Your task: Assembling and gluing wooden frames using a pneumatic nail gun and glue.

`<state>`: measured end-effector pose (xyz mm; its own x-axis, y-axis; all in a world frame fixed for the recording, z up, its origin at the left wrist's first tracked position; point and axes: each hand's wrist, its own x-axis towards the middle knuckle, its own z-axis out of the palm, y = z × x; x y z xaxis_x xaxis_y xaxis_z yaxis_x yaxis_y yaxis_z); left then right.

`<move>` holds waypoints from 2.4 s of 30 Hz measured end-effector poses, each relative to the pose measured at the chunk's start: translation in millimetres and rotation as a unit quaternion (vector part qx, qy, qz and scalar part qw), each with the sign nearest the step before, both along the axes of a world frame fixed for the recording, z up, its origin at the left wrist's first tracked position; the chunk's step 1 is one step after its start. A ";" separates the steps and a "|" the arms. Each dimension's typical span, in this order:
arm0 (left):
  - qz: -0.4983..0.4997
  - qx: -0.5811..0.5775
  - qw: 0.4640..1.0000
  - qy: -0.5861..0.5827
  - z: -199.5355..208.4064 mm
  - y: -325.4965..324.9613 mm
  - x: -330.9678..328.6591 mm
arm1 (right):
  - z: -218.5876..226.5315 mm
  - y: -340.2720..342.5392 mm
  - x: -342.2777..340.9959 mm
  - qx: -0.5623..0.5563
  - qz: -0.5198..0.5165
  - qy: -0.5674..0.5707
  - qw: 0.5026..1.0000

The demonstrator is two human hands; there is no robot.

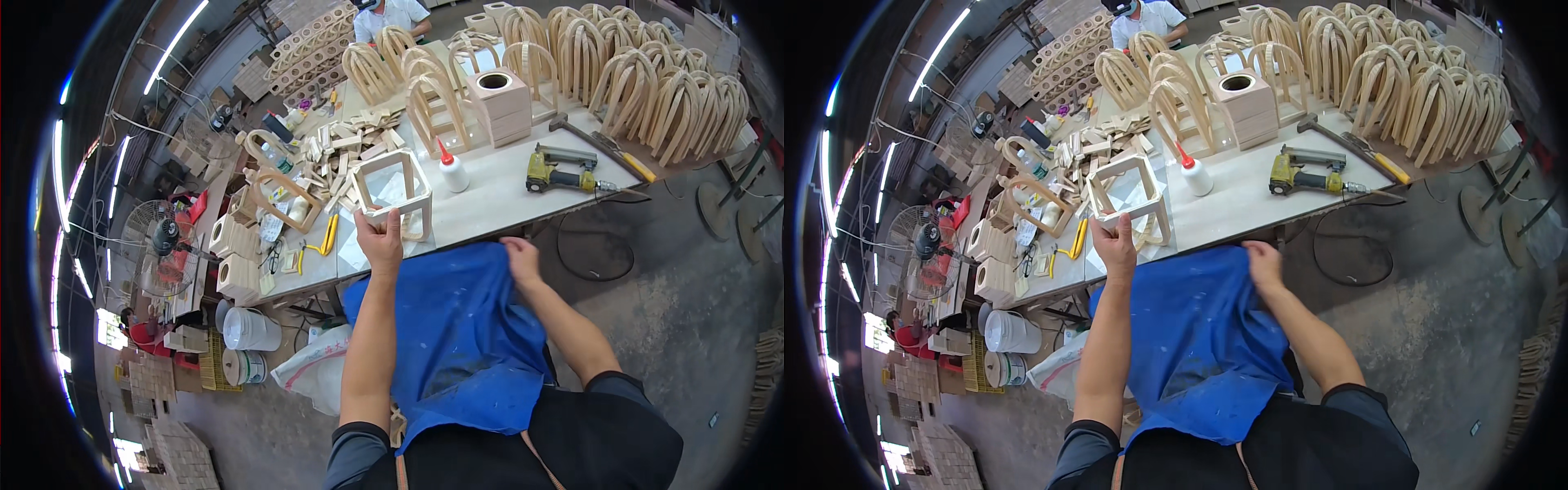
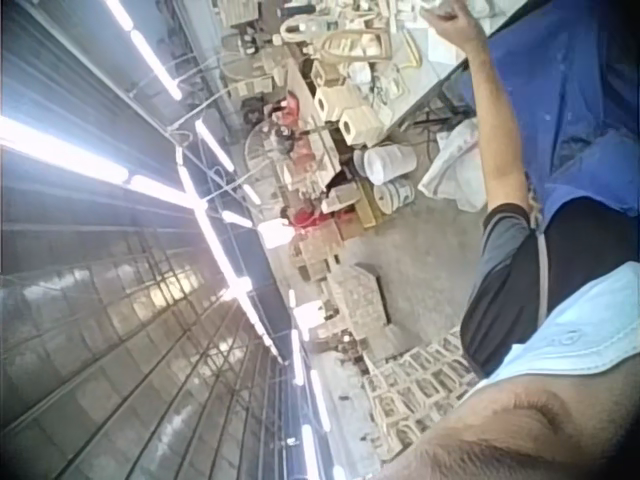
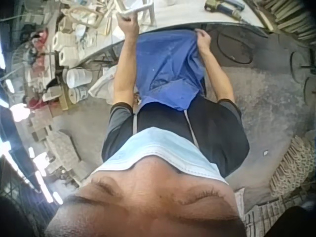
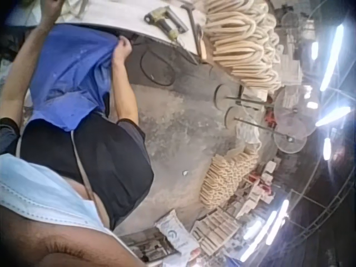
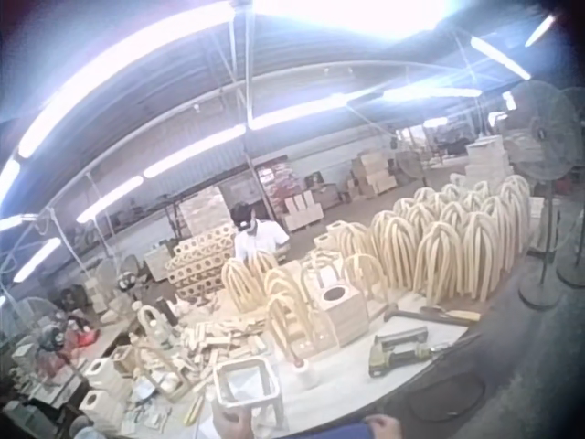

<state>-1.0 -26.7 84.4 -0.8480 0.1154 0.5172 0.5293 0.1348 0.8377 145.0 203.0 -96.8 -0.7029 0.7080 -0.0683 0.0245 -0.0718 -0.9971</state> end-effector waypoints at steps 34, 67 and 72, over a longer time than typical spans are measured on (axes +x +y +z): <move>0.011 0.102 0.995 -0.009 -0.3 14.7 -18.7 | 9.9 34.9 10.0 0.390 0.233 -0.179 0.873; -0.032 0.048 0.994 -0.093 13.8 -12.7 9.3 | 345.1 127.3 -133.1 0.604 0.250 0.044 0.755; -0.077 0.105 0.984 -0.124 0.7 -15.5 22.6 | 349.6 15.7 -78.8 0.602 0.327 0.167 0.709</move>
